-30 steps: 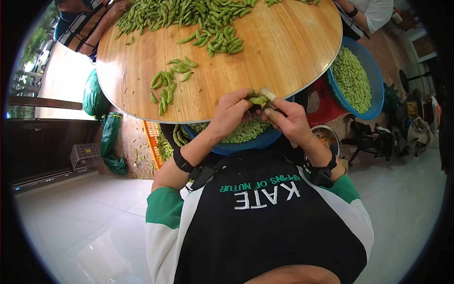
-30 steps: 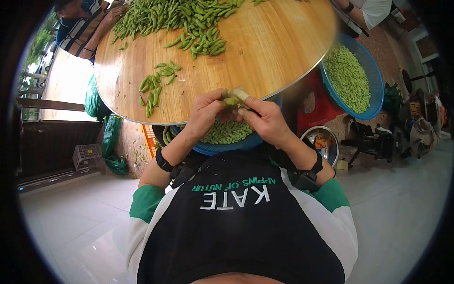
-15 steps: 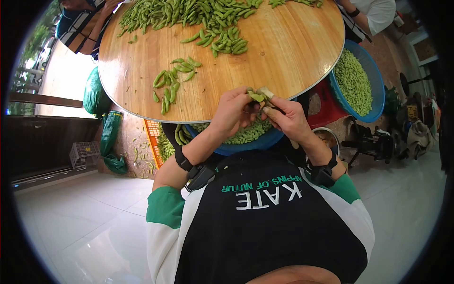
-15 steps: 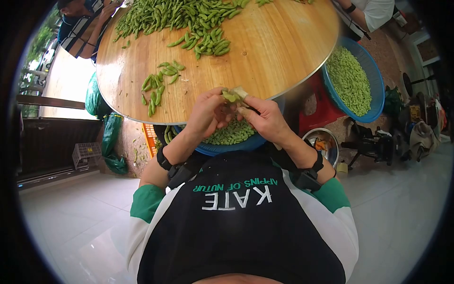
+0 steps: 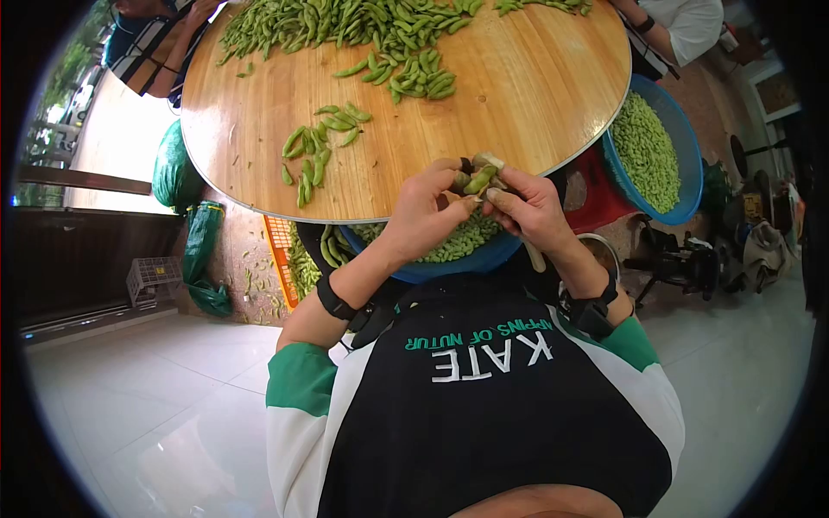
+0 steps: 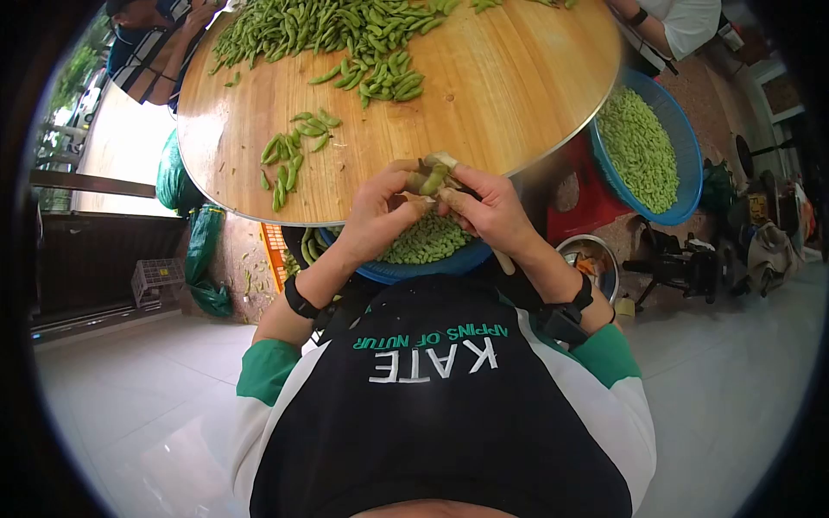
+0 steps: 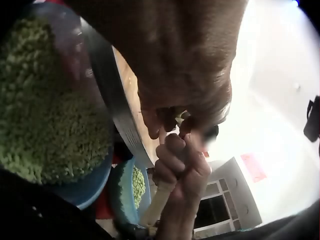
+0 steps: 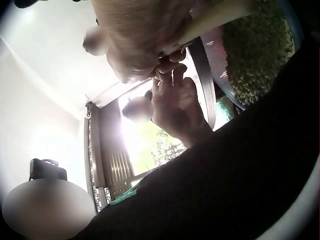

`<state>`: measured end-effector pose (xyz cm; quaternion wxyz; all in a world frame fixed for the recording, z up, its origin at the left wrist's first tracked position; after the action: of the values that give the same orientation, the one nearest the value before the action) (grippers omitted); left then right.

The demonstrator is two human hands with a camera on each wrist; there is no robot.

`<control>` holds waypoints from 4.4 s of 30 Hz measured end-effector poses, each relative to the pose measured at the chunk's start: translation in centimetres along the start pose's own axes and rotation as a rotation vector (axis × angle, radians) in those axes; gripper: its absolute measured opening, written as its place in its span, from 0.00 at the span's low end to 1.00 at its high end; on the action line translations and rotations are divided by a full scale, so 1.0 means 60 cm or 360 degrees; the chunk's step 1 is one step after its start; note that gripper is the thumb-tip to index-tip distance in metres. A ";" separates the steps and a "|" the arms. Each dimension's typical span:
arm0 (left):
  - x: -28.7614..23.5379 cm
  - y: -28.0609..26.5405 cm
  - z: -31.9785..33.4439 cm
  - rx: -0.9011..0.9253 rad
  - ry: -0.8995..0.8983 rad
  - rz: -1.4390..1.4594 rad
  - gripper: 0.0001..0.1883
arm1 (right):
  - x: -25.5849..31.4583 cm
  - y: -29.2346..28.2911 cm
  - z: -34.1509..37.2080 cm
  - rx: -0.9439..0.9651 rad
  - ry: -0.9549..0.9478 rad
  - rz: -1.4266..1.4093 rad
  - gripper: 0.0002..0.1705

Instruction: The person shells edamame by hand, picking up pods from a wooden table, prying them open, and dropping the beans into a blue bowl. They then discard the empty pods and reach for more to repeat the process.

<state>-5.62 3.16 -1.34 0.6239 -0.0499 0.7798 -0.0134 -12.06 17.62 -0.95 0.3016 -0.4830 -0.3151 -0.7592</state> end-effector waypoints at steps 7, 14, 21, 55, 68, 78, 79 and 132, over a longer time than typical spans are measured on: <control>-0.019 -0.006 0.009 -0.0341 -0.0006 0.0348 0.09 | -0.005 0.016 -0.011 0.0077 0.0093 -0.0119 0.18; 0.020 -0.027 0.020 -0.0061 0.0031 -0.0150 0.09 | 0.004 0.015 -0.015 0.0070 0.0073 -0.0422 0.21; -0.013 -0.152 -0.059 -0.0112 0.0879 -0.1948 0.07 | 0.012 -0.024 -0.032 -0.0405 -0.0098 0.0053 0.20; 0.007 -0.105 -0.012 -0.0601 -0.0132 0.0614 0.05 | 0.047 0.023 -0.040 0.0016 -0.0522 0.1563 0.13; 0.005 -0.025 0.006 -0.0460 -0.0116 0.0660 0.08 | -0.006 0.038 -0.016 0.0482 0.0082 -0.0578 0.22; 0.015 -0.013 0.011 -0.0470 -0.0060 0.0757 0.07 | -0.011 0.037 -0.013 0.0507 0.0040 -0.0520 0.23; 0.016 -0.014 0.011 -0.0462 -0.0015 0.0753 0.07 | -0.009 0.038 -0.012 0.0457 0.0034 -0.0526 0.22; -0.001 0.024 0.027 -0.0262 -0.0051 -0.0398 0.03 | 0.036 0.013 0.010 -0.0568 -0.0800 0.0908 0.11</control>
<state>-4.11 4.66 -1.74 0.6235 -0.1978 0.7559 -0.0261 -11.93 17.28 1.40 0.3252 -0.7658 -0.0962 -0.5464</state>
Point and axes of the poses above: each hand's wrist, its own z-axis away from the middle knuckle, its own y-axis out of the palm, x = y × z, the point moved 5 cm from there along -z, towards the middle knuckle, and after that the axes turned 14 degrees about y, right-handed, at the moved point
